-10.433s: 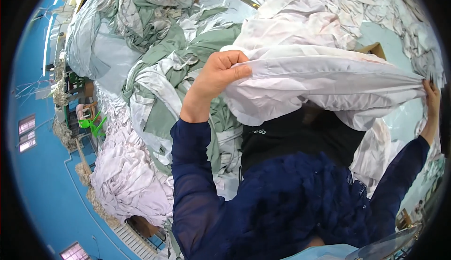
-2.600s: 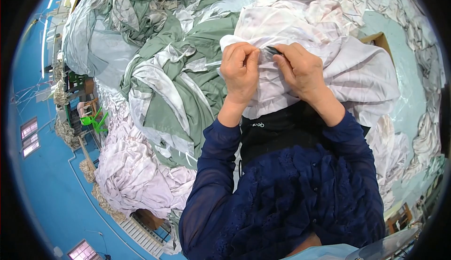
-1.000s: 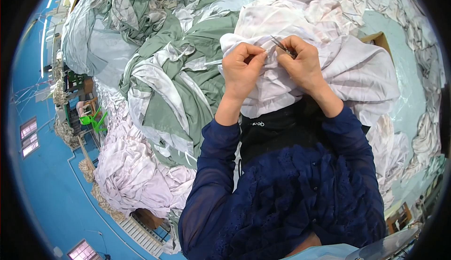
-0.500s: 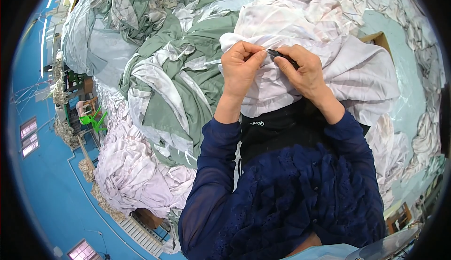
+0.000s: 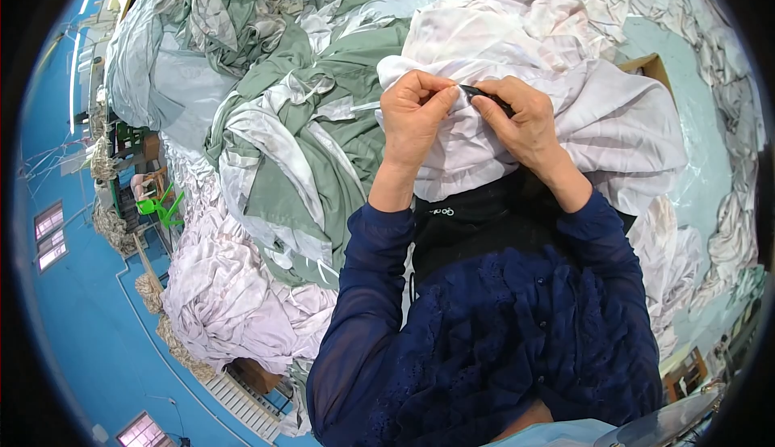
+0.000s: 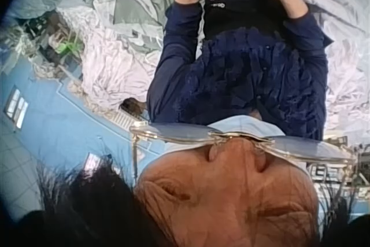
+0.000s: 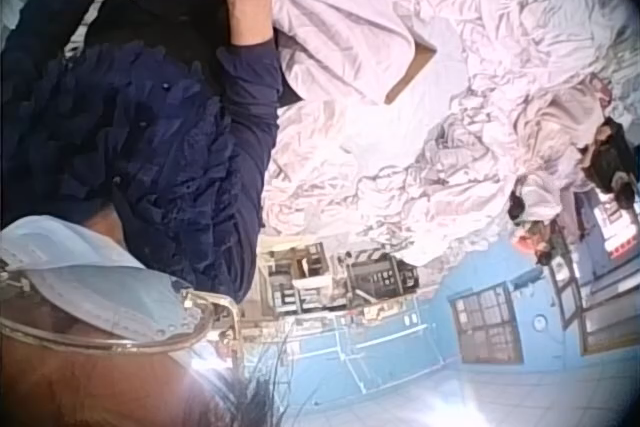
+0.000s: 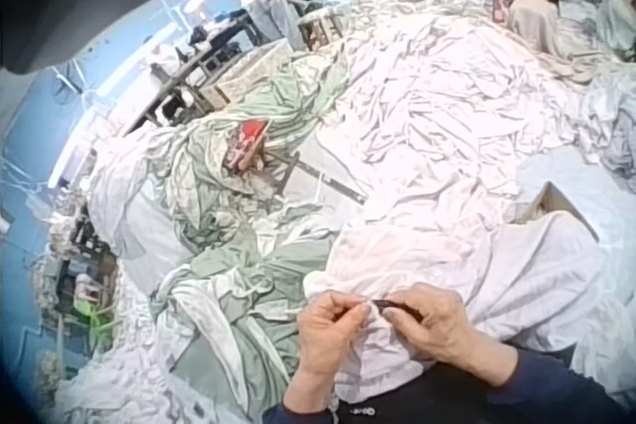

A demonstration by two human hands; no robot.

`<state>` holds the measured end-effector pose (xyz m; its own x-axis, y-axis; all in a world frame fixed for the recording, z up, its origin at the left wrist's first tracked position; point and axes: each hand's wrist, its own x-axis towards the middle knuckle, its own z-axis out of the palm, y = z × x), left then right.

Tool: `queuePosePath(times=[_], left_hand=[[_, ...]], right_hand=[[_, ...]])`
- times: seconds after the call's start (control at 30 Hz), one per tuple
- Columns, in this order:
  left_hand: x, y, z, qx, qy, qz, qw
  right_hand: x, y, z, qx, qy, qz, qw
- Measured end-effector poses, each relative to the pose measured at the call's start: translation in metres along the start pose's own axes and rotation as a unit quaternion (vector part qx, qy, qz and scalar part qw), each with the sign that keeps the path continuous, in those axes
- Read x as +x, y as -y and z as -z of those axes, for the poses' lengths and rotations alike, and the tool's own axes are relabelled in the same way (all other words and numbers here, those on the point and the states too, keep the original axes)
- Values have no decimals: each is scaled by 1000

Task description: Use tweezers to remove loose threads and debris from pillowcases in a textile factory.

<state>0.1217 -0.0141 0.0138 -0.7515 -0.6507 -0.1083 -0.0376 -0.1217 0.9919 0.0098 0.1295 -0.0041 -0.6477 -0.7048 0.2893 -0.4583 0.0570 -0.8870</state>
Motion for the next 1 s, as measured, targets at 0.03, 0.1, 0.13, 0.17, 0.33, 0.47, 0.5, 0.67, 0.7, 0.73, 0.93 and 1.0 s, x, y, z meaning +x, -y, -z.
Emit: queuePosePath(times=[0.03, 0.1, 0.13, 0.17, 0.33, 0.47, 0.5, 0.67, 0.7, 0.73, 0.93, 1.0], left_hand=[[0, 0, 0, 1, -1, 2, 1000], [0, 0, 0, 1, -1, 1, 1000], [0, -1, 0, 1, -1, 0, 1000], [0, -1, 0, 1, -1, 0, 1000], [1, 1, 0, 6, 0, 0, 1000], [0, 3, -1, -3, 0, -3, 1000], [0, 4, -1, 9, 1, -13, 1000], [-4, 3, -4, 30, 7, -28, 999], [-4, 2, -5, 35, 5, -36, 999], [-5, 3, -7, 40, 3, -44, 998], [-8, 1, -13, 70, 4, -64, 995], [-7, 2, -13, 80, 6, -76, 994]], right_hand=[[0, 0, 0, -2, -1, 1, 1000], [0, -1, 0, -4, -1, 1, 1000], [0, 0, 0, 15, 0, -14, 1000], [0, 0, 1, 34, 1, -29, 999], [-4, -6, -1, 95, -19, -60, 993], [-1, -6, -8, 125, -17, -70, 990], [1, -4, -8, 125, -17, -70, 990], [8, 0, -8, 80, 16, -75, 994], [8, 0, -8, 79, 16, -75, 994], [8, 1, -7, 79, 9, -69, 994], [10, -4, -5, 84, 28, -83, 993], [12, -4, -5, 106, 36, -104, 988]])
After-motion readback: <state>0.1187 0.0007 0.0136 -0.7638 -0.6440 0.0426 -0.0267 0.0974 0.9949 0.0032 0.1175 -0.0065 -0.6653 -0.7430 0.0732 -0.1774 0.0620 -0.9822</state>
